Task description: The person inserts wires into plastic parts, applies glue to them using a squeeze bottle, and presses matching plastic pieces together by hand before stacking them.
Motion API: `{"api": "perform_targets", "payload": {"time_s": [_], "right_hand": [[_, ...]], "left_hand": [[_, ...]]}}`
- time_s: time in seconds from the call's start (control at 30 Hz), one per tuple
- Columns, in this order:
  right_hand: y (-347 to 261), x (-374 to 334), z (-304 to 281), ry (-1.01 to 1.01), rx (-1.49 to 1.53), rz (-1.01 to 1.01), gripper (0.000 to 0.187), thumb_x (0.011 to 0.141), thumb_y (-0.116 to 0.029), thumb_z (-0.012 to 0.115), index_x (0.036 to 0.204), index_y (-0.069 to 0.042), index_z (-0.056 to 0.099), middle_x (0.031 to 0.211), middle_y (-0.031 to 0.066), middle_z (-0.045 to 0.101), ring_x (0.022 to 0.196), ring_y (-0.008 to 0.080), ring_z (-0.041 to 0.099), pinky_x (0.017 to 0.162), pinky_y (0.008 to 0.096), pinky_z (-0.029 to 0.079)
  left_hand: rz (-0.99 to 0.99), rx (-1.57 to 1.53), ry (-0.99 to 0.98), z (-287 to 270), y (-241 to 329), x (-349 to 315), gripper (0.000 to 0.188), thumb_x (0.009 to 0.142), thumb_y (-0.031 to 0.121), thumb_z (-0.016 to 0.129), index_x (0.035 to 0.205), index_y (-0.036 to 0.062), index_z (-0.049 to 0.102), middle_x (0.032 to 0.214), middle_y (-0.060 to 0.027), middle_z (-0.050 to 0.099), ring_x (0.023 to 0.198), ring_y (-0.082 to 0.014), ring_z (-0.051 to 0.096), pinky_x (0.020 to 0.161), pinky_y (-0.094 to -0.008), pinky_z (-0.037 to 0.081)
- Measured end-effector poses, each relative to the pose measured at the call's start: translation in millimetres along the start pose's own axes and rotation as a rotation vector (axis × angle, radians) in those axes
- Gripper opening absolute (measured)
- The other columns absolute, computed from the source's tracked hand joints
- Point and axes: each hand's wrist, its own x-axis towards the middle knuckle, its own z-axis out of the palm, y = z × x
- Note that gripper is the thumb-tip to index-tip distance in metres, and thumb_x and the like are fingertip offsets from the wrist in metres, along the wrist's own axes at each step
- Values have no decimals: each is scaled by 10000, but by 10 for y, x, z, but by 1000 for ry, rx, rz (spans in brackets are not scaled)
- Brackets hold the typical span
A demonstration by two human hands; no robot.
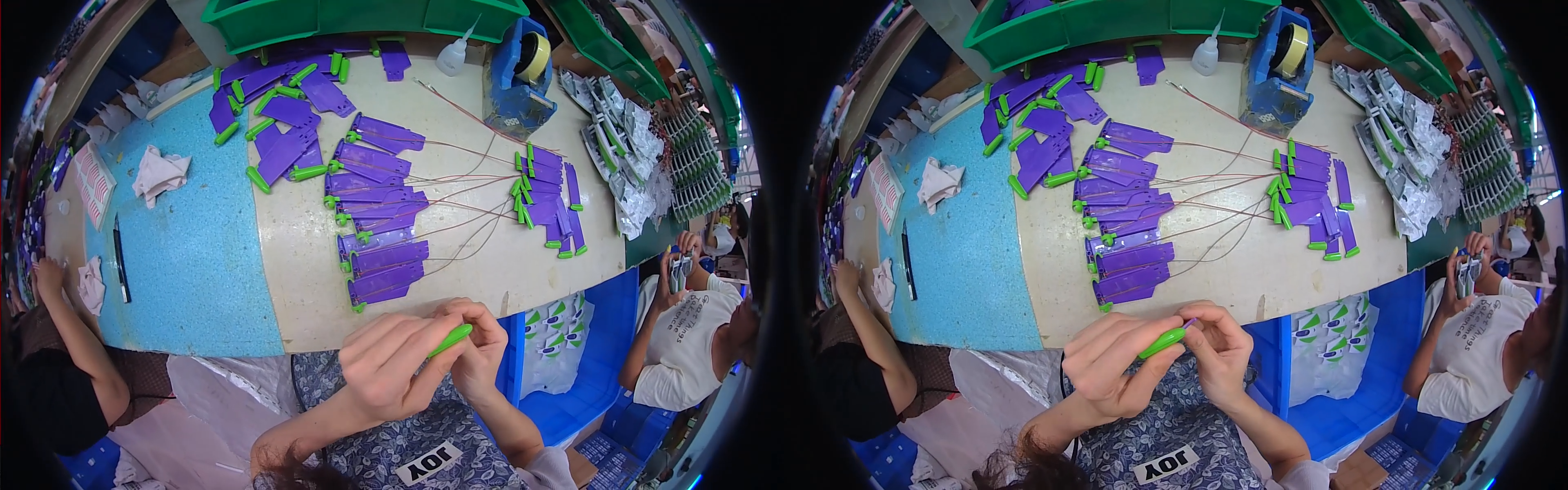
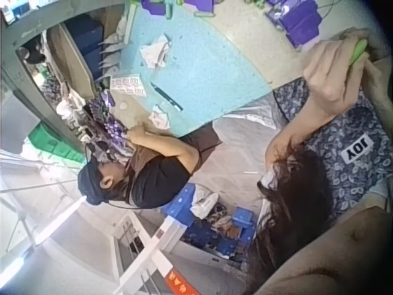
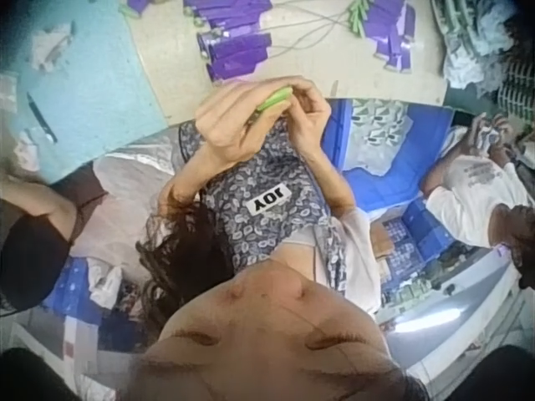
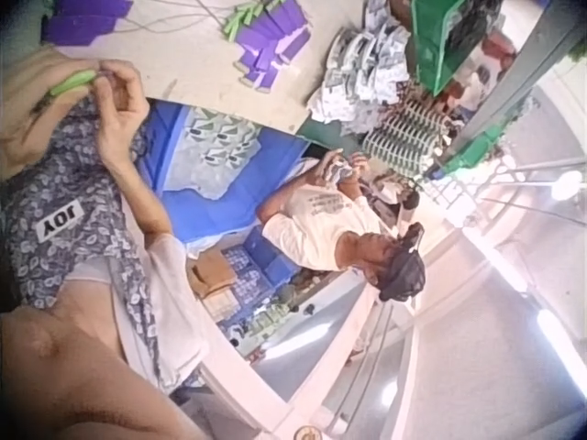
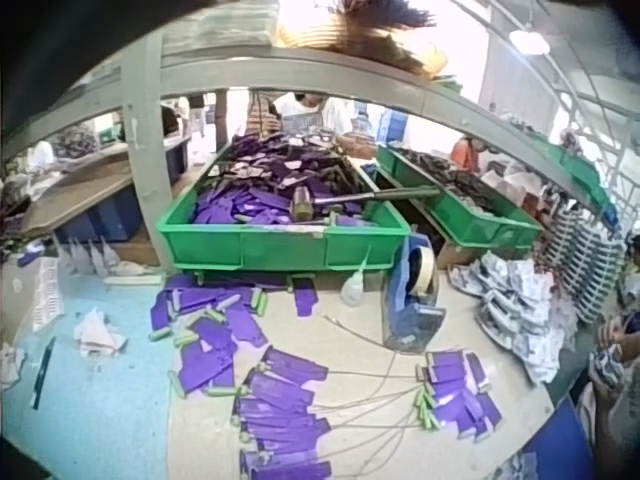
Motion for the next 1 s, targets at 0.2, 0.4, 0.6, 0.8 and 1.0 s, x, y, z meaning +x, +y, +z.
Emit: {"api": "perform_targets", "payload": {"time_s": [0.2, 0.4, 0.6, 0.8, 1.0], "right_hand": [[17, -74, 66, -24, 43, -11, 193, 924, 42, 615, 1115, 65, 601, 1112, 124, 619, 993, 152, 594, 868, 272, 480], [44, -85, 74, 32, 48, -24, 201, 923, 18, 628, 1117, 61, 601, 1123, 136, 619, 991, 171, 604, 879, 291, 487], [-30, 37, 57, -1, 20, -80, 201, 928, 4, 620, 1119, 56, 585, 1137, 169, 627, 1057, 219, 621, 924, 328, 498], [-41, 24, 33, -18, -82, -113, 189, 939, 4, 601, 1120, 55, 581, 1143, 183, 625, 1071, 231, 621, 933, 337, 497], [-23, 22, 13, -14, -136, -118, 186, 945, 9, 589, 1124, 60, 581, 1142, 186, 623, 1070, 230, 620, 935, 336, 492]], "left_hand": [[71, 54, 6, -49, 46, 17, 263, 750, 38, 766, 996, -38, 712, 769, -108, 686, 614, -226, 654, 548, -298, 500], [15, 1, -19, -51, 22, 22, 265, 758, 20, 758, 1011, -40, 710, 800, -120, 695, 656, -230, 671, 581, -301, 517], [-183, -303, -56, 39, 44, -7, 277, 798, -25, 737, 1065, -69, 676, 984, -180, 726, 900, -259, 711, 800, -331, 557], [-230, -405, -76, 28, 54, -31, 285, 831, -34, 708, 1103, -85, 636, 1033, -186, 719, 975, -267, 696, 876, -354, 543], [-237, -426, -106, 20, 27, -34, 237, 858, -31, 686, 1086, -68, 635, 1037, -182, 718, 985, -271, 693, 884, -361, 538]]}}
